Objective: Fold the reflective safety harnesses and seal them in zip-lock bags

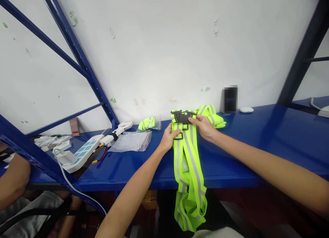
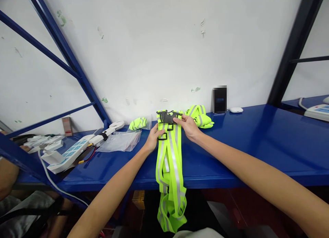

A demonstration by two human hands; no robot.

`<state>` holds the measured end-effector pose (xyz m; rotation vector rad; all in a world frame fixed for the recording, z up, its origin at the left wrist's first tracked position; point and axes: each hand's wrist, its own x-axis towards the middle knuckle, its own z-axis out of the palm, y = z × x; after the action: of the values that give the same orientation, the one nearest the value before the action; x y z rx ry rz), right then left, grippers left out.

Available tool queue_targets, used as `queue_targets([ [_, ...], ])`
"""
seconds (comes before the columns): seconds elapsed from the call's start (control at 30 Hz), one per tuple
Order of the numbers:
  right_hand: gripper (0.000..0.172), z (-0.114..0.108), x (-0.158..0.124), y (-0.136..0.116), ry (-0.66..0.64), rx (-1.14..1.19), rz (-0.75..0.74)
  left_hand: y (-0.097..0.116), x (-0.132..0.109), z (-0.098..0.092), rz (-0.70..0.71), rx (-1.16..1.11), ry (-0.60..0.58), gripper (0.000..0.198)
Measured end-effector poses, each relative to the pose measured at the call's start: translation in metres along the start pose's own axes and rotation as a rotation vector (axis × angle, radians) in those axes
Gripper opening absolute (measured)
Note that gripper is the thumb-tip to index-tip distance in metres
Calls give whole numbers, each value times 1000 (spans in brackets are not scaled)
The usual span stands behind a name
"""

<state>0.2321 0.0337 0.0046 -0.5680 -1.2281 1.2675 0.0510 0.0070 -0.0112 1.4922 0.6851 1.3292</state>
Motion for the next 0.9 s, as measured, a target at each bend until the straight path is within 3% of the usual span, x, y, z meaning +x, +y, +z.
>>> queue_targets([
  [0.1,35,-2,1,1,17,-57,-65,-3,2,-1,-66,-9,16,56],
  [0.3,38,4,-5,-7,-6,-259,-180,-5,3,-3,-8,72,53,52],
  [0.53,56,11,-17,-23,-41,-484,-165,-8,3,-3,7,105,63,49],
  [0.73,42,7,-17,-20,-124,-516,-222,-7,3,-1,-54,42,64,52],
  [0.9,30,4,-16,-10,-105,-612,-332,-10,4,-4,-93,41,77,53],
])
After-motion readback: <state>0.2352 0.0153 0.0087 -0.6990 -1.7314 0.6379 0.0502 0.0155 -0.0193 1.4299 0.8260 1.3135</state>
